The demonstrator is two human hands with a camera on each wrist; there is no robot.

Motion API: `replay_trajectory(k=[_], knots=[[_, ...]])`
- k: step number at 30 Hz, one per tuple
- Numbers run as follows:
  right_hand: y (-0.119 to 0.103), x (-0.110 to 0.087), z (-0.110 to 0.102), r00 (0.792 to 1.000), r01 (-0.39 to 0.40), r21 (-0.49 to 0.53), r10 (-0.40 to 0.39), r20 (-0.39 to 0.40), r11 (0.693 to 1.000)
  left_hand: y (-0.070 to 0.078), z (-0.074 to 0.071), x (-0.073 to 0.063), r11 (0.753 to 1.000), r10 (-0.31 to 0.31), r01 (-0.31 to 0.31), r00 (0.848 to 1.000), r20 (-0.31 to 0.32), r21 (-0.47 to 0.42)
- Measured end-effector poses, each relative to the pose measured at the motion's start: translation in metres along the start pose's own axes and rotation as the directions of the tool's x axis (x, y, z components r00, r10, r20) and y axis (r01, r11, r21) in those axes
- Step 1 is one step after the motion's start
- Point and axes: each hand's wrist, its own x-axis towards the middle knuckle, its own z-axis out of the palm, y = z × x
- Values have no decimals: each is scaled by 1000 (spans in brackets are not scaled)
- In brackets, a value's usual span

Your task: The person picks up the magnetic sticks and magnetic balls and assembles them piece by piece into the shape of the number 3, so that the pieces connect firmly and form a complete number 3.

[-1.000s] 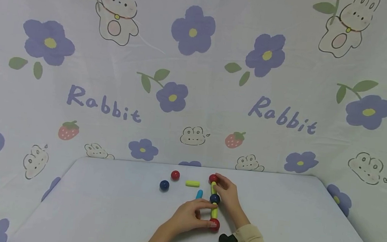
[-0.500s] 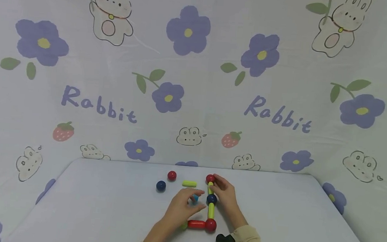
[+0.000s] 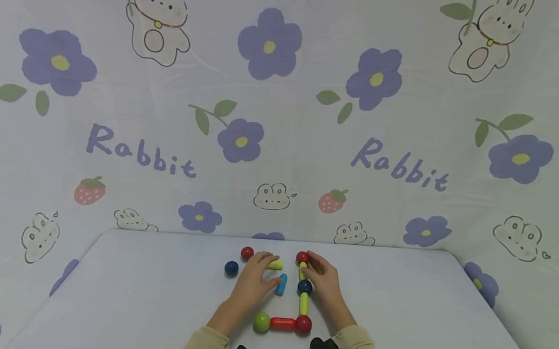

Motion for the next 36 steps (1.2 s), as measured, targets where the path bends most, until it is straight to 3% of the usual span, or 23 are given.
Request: replay_trajectory(k=[8,15,19,23,28,30,36], knots=[[1,-1,0,1000,-8,-24,8,-10,1000,-11,2,16,999,34,-35,999,25,29],[1,-1,1,1000,1,-25,-1,-17,1000,-19,5,26,996,87,-89,995,-54,-22],[-1,-2,2,999,-12,-16,12,-30,1000,-14,5,28,999,35,-36,997,-71,-14],[-2,-4,1,1000,-7,-11,7,-23,1000,-1,3,26,999,-51,51,998,38,5],[-3,-4,1,1000,2,8,-2,-9,1000,10,0,20,995,-103,96,966,236,39],[-4,-4,0,1000,7,13,-7,-3,1000,10,-1,17,993,-122,117,957,262,34],[-4,-5,0,1000,10,18,-10,-3,1000,4,-6,9,987,-121,144,956,267,-67]])
